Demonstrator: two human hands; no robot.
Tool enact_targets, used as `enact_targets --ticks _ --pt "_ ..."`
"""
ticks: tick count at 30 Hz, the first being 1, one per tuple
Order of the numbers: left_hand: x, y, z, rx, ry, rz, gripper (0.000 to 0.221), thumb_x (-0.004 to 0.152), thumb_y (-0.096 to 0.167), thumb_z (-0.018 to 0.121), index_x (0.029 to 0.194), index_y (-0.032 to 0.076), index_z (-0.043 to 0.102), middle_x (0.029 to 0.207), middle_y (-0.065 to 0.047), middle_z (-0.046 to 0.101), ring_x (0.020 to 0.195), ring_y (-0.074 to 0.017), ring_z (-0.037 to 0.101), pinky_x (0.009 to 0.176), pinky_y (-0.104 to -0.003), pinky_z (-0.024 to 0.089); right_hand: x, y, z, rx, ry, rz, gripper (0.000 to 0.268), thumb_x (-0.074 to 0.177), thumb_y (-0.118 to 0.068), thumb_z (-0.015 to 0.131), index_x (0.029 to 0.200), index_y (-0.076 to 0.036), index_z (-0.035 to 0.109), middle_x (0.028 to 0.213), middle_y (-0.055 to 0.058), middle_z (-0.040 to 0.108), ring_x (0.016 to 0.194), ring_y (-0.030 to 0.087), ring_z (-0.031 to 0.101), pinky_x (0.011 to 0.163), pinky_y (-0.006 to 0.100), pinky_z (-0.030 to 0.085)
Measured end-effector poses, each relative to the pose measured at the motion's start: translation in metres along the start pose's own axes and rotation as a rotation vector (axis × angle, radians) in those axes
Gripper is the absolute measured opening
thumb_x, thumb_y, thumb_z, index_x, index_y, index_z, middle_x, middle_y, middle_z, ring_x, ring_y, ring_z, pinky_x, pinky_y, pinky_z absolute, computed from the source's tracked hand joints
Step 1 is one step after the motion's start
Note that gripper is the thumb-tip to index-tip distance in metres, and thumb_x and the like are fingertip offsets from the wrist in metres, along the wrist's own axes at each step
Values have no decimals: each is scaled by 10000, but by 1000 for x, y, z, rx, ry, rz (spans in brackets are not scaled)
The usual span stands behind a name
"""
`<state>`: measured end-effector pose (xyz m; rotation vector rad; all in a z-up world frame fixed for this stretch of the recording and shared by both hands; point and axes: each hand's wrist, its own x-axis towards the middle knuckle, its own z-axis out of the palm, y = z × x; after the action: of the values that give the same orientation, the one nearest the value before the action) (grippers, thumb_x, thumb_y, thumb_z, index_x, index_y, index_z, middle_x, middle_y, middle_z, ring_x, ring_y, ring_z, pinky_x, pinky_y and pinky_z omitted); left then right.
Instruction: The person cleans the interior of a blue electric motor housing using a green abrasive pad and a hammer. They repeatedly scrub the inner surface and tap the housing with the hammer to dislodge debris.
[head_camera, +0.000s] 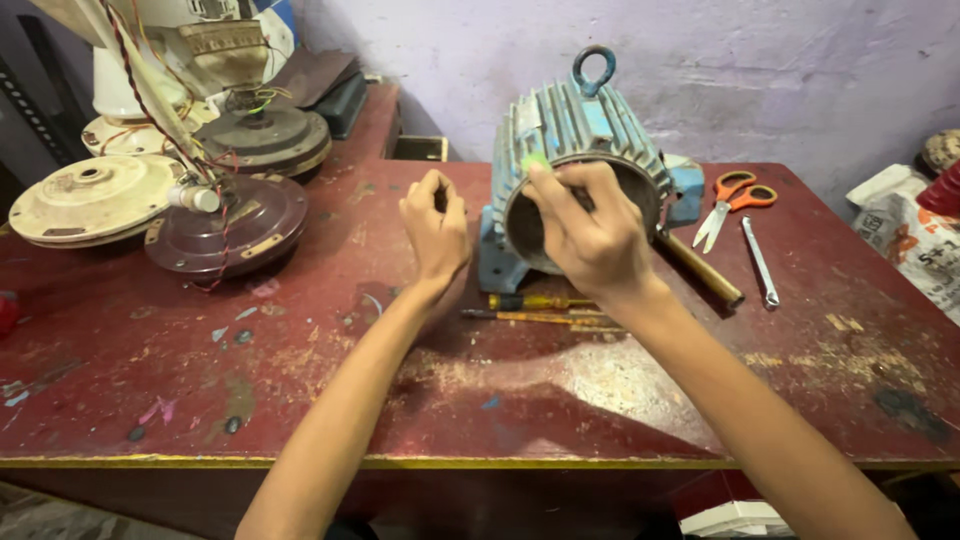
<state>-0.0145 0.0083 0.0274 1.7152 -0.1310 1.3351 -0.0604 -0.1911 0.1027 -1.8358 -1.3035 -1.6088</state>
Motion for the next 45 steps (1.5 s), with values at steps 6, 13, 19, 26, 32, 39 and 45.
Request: enact_targets --ticks 6,13,19,26,32,39,45 --pt "6 -2 5 -162 69 -333 187 927 87 556 762 0 539 650 -163 562 660 -326 564 618 -441 422 -27 -17 4 178 -496 102 334 874 -48 674 1204 -1 649 978 201 581 693 353 640 594 438 532" --pt "-4 -3 4 94 -53 -27 276 897 123 539 1128 2 630 1077 -182 686 1081 -352 559 976 -454 431 -88 20 -42 83 -602 76 162 799 -114 743 950 -57 754 926 105 670 771 267 666 668 412 512" --pt "-12 -10 15 -25 -219 -40 451 1069 253 449 1435 0 525 1288 -194 676 1225 -347 560 1094 -435 407 -81 17 -60 81 -499 158 81 747 -117 750 806 -62 748 860 64 708 887 248 677 759 421 475" --pt "-15 -11 26 -181 -340 -154 580 1104 368 380 1539 -15 403 1472 -244 553 1354 -376 506 1148 -430 355 -86 1 -52 244 -570 327 212 882 -184 740 1036 -39 762 1043 117 726 1002 304 670 921 407 518" --pt "-12 4 20 -214 -463 -133 736 1097 499 369 1605 -22 260 1530 -302 474 1432 -399 444 1205 -447 297 -88 -8 -45 103 -783 298 454 884 -250 709 1245 25 698 1149 127 712 1074 352 605 915 479 480" --pt "-18 14 15 -123 -539 -103 937 988 514 596 1626 12 130 1570 -321 366 1460 -438 360 1197 -501 250 -87 3 -50 176 -770 396 320 833 -308 771 992 -33 738 979 120 688 979 322 630 886 450 501" --pt "-20 10 12 -41 -569 -64 870 1031 471 580 1652 70 122 1558 -296 411 1452 -453 384 1203 -514 268 -87 4 -61 234 -700 260 177 770 -77 715 939 -31 689 921 119 668 938 336 629 831 456 509"
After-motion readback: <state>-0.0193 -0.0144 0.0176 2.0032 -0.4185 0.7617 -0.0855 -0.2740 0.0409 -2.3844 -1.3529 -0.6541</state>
